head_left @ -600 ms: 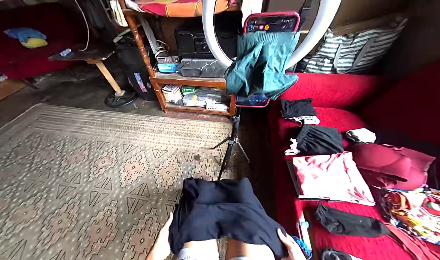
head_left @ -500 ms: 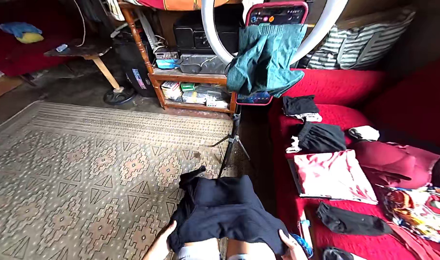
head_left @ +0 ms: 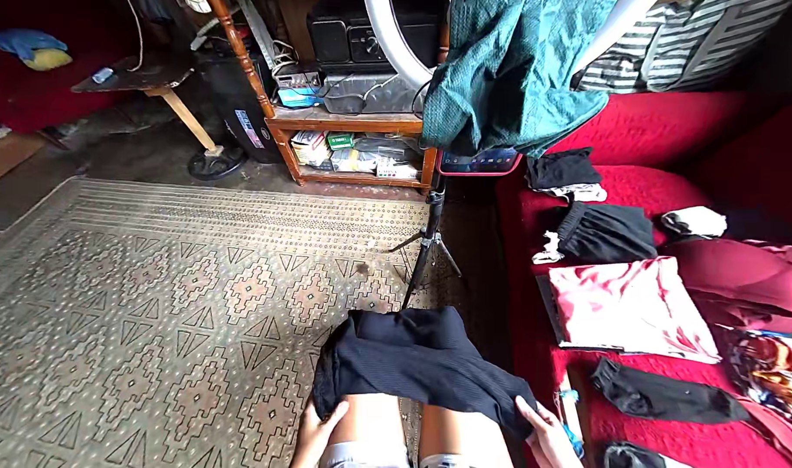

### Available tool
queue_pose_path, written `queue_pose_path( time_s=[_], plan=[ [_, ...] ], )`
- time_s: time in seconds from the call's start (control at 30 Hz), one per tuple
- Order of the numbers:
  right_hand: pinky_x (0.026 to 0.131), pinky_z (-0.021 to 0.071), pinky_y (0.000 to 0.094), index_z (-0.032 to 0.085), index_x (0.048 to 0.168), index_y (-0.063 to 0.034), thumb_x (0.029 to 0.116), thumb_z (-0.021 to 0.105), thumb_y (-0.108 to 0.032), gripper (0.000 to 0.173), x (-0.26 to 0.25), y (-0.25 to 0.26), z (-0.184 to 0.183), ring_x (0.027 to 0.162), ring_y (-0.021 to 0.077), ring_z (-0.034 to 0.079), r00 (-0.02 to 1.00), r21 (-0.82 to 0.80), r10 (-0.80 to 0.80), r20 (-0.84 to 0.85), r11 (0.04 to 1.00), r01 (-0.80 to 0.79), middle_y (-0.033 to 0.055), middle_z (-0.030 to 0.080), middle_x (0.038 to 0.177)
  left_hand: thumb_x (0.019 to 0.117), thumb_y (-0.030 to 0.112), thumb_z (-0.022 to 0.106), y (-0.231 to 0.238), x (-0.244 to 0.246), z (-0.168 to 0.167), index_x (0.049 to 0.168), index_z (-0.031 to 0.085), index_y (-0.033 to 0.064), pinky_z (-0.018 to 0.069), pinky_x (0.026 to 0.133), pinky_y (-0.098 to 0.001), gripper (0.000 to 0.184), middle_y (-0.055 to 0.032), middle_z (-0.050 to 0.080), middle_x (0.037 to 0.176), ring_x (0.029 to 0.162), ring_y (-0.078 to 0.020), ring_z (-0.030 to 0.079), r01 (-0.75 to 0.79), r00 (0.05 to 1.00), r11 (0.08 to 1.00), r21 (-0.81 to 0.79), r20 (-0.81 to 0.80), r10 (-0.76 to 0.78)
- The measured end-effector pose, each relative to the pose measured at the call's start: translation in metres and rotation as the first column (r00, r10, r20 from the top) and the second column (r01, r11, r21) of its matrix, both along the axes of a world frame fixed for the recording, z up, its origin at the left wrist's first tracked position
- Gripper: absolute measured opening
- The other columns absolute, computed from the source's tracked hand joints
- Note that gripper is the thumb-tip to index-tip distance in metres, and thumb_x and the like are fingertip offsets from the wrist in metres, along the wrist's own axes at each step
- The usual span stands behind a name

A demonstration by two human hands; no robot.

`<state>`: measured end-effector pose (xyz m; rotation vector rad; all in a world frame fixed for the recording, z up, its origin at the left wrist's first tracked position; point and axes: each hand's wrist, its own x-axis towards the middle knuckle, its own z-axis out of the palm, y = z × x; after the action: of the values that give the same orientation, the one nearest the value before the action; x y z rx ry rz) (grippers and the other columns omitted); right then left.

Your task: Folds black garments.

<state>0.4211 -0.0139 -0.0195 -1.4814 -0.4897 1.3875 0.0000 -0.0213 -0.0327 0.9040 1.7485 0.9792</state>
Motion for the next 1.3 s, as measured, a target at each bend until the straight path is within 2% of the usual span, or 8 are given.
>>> queue_pose_path(
  time_s=[0.13, 0.2, 0.63, 0.73, 1.0, 1.13, 1.23, 1.3],
  plan=[
    [0.072, 0.0616, 0.0283, 0.065, 0.11, -0.0019, 0.1052, 0.049, -0.008, 0.018, -0.01, -0.007, -0.018, 0.078, 0.0095, 0.072, 0.996, -0.019, -0.086, -0.028, 0.996, 0.085, 0.0036, 0.074, 0.089, 0.0946, 0.036, 0.064, 0.014, -0.001, 0.004, 0.136, 0.054, -0.0068, 0.0478, 0.108, -0.0386, 0.06, -0.0193, 0.063, 0.131, 0.122, -0.0204, 0.06, -0.096, 0.995, 0.995, 0.026, 0.039, 0.095],
    [0.075, 0.0612, 0.0286, 0.067, 0.109, 0.0004, 0.1027, 0.054, -0.006, 0.016, -0.006, 0.018, -0.012, 0.08, 0.009, 0.071, 0.992, 0.076, -0.094, 0.085, 0.993, 0.088, 0.0041, 0.074, 0.09, 0.1017, 0.027, 0.06, 0.052, -0.012, 0.012, 0.115, 0.066, -0.0081, 0.0527, 0.096, -0.0448, 0.038, -0.0195, 0.07, 0.108, 0.104, -0.0237, 0.067, -0.085, 0.994, 0.99, 0.11, -0.055, 0.092],
    [0.086, 0.0554, 0.0265, 0.061, 0.114, -0.0044, 0.1039, 0.055, -0.017, 0.017, 0.04, 0.202, 0.18, 0.09, 0.0, 0.064, 0.748, 0.636, -0.357, 0.559, 0.764, -0.111, -0.0037, 0.064, 0.096, 0.1057, 0.024, 0.056, 0.216, -0.065, 0.224, 0.103, 0.068, -0.0071, 0.0548, 0.082, -0.0422, 0.034, -0.0176, 0.069, 0.089, 0.082, -0.0182, 0.067, 0.234, 0.858, 0.791, 0.566, -0.503, 0.106],
    [0.087, 0.0553, 0.0264, 0.062, 0.112, -0.0051, 0.1031, 0.058, -0.017, 0.016, 0.044, 0.217, 0.193, 0.09, 0.0002, 0.064, 0.773, 0.631, -0.341, 0.536, 0.77, -0.098, -0.0046, 0.065, 0.097, 0.1056, 0.021, 0.054, 0.23, -0.076, 0.237, 0.106, 0.069, -0.0029, 0.0547, 0.085, -0.0256, 0.028, -0.0062, 0.07, 0.092, 0.085, -0.0019, 0.065, 0.231, 0.901, 0.73, 0.644, -0.424, 0.089],
    [0.08, 0.0565, 0.0276, 0.063, 0.107, -0.0132, 0.0998, 0.066, -0.03, 0.018, 0.054, 0.248, 0.195, 0.082, -0.0006, 0.063, 0.786, 0.509, -0.207, 0.583, 0.847, -0.154, -0.0083, 0.062, 0.092, 0.1074, 0.018, 0.05, 0.258, -0.084, 0.255, 0.111, 0.068, -0.0003, 0.0555, 0.089, -0.029, 0.026, -0.0039, 0.07, 0.1, 0.092, -0.0046, 0.066, 0.196, 0.972, 0.81, 0.552, -0.22, -0.086],
    [0.094, 0.0528, 0.0389, 0.061, 0.123, -0.0045, 0.1038, 0.059, -0.033, 0.034, 0.058, 0.256, 0.201, 0.101, 0.0113, 0.063, 0.639, 0.492, -0.259, 0.725, 0.843, -0.217, 0.0081, 0.064, 0.114, 0.1074, 0.02, 0.05, 0.262, -0.086, 0.262, 0.111, 0.069, -0.0028, 0.0521, 0.091, -0.0326, 0.03, -0.0111, 0.07, 0.1, 0.094, -0.0091, 0.065, 0.305, 0.9, 0.773, 0.556, -0.433, -0.044],
    [0.102, 0.0426, 0.0654, 0.054, 0.131, 0.0045, 0.1087, 0.046, -0.033, 0.045, 0.049, 0.243, 0.214, 0.121, 0.0445, 0.059, 0.369, 0.376, -0.28, 0.886, 0.9, -0.221, 0.0318, 0.061, 0.125, 0.1071, 0.023, 0.05, 0.254, -0.089, 0.265, 0.108, 0.069, -0.0015, 0.0519, 0.087, -0.0338, 0.031, -0.0099, 0.069, 0.095, 0.088, -0.009, 0.064, 0.359, 0.858, 0.744, 0.564, -0.513, -0.025],
    [0.1, 0.0417, 0.0688, 0.051, 0.132, 0.0055, 0.1106, 0.04, -0.031, 0.044, 0.043, 0.234, 0.215, 0.12, 0.0504, 0.058, 0.241, 0.315, -0.262, 0.934, 0.923, -0.219, 0.0349, 0.06, 0.123, 0.1066, 0.021, 0.051, 0.246, -0.086, 0.265, 0.105, 0.069, -0.0004, 0.0526, 0.083, -0.027, 0.028, -0.0048, 0.068, 0.091, 0.085, -0.0032, 0.063, 0.353, 0.877, 0.717, 0.601, -0.48, -0.029]
  ],
)
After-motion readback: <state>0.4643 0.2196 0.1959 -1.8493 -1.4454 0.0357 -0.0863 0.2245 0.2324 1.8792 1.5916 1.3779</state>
